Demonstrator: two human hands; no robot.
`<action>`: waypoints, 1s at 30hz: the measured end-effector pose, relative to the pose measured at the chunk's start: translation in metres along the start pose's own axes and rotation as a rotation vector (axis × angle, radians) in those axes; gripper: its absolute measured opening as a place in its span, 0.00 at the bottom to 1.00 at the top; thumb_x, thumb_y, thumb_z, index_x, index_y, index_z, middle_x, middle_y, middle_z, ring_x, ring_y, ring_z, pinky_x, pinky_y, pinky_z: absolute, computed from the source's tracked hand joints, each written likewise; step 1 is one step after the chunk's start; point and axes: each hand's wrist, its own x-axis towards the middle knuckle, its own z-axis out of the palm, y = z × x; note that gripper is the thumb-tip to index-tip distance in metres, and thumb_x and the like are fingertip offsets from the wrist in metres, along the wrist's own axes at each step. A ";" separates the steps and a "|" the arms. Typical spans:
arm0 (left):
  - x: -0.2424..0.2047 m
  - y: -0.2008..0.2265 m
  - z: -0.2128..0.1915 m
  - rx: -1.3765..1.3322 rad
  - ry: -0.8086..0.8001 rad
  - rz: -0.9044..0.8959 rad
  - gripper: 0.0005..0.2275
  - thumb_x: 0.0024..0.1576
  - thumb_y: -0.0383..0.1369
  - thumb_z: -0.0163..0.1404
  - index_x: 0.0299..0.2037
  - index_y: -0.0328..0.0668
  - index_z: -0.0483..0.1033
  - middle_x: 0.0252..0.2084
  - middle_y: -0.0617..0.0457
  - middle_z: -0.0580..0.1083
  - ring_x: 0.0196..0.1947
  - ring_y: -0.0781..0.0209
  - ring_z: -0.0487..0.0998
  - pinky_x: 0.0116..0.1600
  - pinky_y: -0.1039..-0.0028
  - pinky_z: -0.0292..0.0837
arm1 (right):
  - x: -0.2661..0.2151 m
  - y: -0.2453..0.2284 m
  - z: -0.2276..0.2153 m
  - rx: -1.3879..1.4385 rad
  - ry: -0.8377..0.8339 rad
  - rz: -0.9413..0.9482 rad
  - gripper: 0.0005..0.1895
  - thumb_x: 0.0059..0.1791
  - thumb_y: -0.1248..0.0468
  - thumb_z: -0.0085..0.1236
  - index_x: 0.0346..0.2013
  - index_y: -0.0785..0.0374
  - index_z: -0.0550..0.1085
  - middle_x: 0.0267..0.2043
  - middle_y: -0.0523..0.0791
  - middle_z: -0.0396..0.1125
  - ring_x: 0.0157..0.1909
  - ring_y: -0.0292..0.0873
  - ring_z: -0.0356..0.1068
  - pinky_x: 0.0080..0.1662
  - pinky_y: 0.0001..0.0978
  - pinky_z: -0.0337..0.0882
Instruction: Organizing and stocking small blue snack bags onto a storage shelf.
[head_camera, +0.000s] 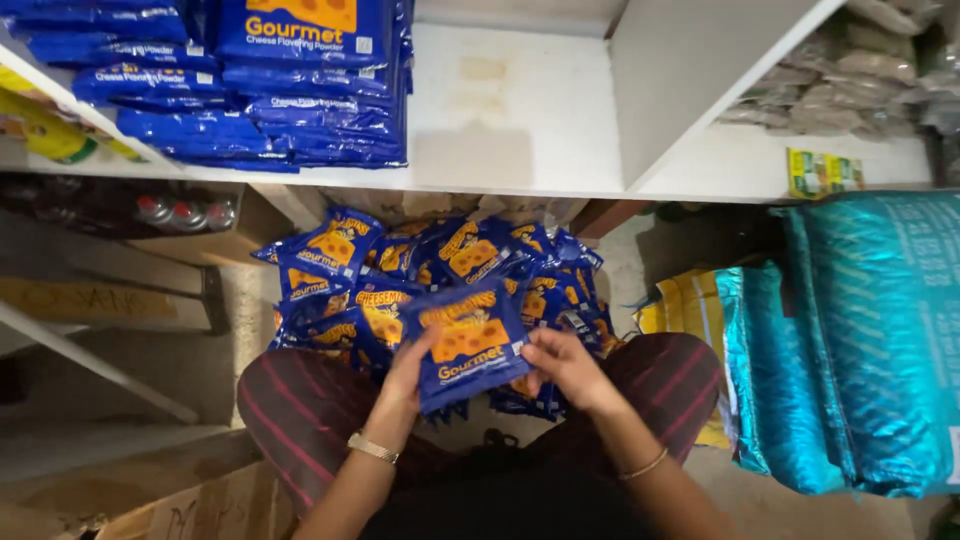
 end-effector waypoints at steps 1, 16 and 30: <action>-0.005 0.002 0.005 0.216 0.054 0.257 0.19 0.57 0.31 0.57 0.59 0.36 0.72 0.52 0.50 0.79 0.49 0.56 0.81 0.54 0.64 0.78 | -0.002 0.021 -0.004 -0.043 0.053 -0.049 0.10 0.53 0.61 0.56 0.40 0.67 0.74 0.28 0.44 0.73 0.22 0.36 0.69 0.27 0.28 0.71; -0.033 0.033 0.063 0.473 0.106 0.736 0.10 0.70 0.35 0.50 0.48 0.35 0.79 0.42 0.56 0.77 0.43 0.69 0.74 0.50 0.76 0.72 | -0.018 -0.100 0.047 0.168 0.286 -0.384 0.16 0.55 0.62 0.52 0.57 0.62 0.70 0.49 0.41 0.71 0.48 0.33 0.69 0.50 0.26 0.70; -0.051 0.078 0.057 0.809 0.244 1.079 0.06 0.67 0.27 0.49 0.42 0.32 0.77 0.37 0.48 0.75 0.39 0.64 0.74 0.46 0.72 0.72 | -0.001 -0.070 0.002 0.347 0.315 -0.765 0.18 0.62 0.53 0.49 0.46 0.68 0.69 0.32 0.43 0.64 0.32 0.36 0.62 0.32 0.29 0.64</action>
